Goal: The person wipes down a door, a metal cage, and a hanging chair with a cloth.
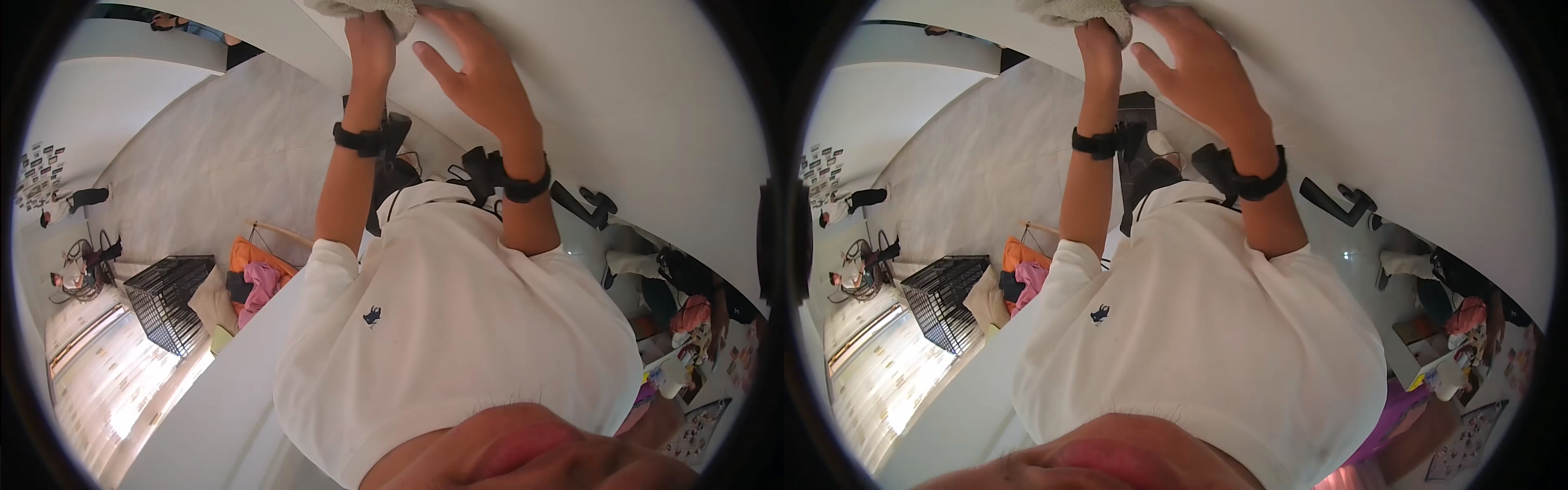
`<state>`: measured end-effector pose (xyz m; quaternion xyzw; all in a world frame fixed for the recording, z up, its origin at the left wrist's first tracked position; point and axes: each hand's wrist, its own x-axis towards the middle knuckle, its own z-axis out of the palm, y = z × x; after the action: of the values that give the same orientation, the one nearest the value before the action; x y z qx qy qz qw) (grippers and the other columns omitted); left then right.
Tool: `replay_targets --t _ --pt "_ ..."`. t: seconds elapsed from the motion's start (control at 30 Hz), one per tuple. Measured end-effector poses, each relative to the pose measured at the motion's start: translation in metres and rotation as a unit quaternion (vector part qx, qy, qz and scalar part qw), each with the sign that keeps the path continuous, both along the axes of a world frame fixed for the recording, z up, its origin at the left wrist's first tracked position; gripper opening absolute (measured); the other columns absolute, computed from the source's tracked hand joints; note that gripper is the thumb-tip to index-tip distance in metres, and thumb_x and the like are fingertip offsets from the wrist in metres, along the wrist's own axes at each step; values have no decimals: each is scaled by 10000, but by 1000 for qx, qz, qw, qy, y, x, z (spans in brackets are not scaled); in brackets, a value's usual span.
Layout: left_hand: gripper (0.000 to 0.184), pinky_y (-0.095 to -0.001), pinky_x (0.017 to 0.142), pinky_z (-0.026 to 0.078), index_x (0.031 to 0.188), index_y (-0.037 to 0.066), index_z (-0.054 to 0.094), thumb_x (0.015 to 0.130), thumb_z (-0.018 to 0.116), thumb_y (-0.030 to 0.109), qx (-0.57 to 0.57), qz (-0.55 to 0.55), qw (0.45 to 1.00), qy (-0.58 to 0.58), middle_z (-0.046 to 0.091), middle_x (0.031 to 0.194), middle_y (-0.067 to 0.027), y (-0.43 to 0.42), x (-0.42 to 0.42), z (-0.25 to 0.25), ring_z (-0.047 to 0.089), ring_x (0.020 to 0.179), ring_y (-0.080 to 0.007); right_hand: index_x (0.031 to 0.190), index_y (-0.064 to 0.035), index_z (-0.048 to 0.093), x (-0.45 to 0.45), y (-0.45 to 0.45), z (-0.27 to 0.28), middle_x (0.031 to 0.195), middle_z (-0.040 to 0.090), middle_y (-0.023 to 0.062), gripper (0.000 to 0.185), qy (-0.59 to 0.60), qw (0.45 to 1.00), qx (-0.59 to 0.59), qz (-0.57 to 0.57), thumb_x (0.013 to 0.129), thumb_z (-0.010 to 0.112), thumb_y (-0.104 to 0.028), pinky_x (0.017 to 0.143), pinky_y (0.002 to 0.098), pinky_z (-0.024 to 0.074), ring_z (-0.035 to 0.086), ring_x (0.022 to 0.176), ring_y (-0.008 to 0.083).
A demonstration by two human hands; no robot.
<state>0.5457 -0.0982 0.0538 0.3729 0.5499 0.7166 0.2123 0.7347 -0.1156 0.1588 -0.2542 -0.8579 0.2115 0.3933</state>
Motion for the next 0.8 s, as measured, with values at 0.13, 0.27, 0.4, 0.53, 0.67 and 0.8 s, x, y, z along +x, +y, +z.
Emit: replay_targets --t 0.13,0.27,0.4,0.53,0.67,0.8 --pt "339 -355 770 507 1147 -36 609 983 603 260 87 39 994 56 643 1060 -95 -5 -9 1 600 915 -194 1164 -71 673 -6 -1 2 1282 621 125 297 -25 999 -40 4 935 665 -261 915 385 518 631 1071 317" --pt "488 -399 986 450 1413 11 463 1045 450 331 104 25 935 337 590 1304 -148 7 -84 -102 558 1190 -265 1194 -122 656 -11 -1 -9 1275 627 49 279 -123 991 -16 -52 935 658 -226 858 365 549 663 995 280" --pt "464 -376 1024 448 1401 16 457 1026 534 278 -176 7 934 312 535 1376 -114 49 -186 -258 527 1238 -221 1158 -114 673 -14 -2 -8 1253 640 52 249 -161 985 -45 -49 935 659 -224 854 374 552 667 998 273" --pt "454 -373 1018 453 1397 18 452 1030 529 272 -75 -5 993 86 538 1360 -109 38 -171 -182 532 1222 -218 1104 -91 693 -14 2 -15 1136 689 67 196 -103 989 -72 -81 921 677 -160 829 337 557 682 955 259" --pt "443 -370 1011 458 1394 21 448 1033 524 266 -6 11 1000 10 541 1344 -104 39 -180 -100 537 1205 -216 1073 -70 707 -23 0 -15 1018 723 79 170 -100 981 -107 -126 908 689 -108 807 308 562 703 874 249" --pt "433 -367 1005 463 1390 23 443 1036 519 260 22 24 999 -36 543 1328 -99 50 -202 -80 541 1189 -213 1044 -51 715 -33 0 -13 989 735 91 145 -62 976 -149 -148 912 679 -100 743 305 575 717 828 219"
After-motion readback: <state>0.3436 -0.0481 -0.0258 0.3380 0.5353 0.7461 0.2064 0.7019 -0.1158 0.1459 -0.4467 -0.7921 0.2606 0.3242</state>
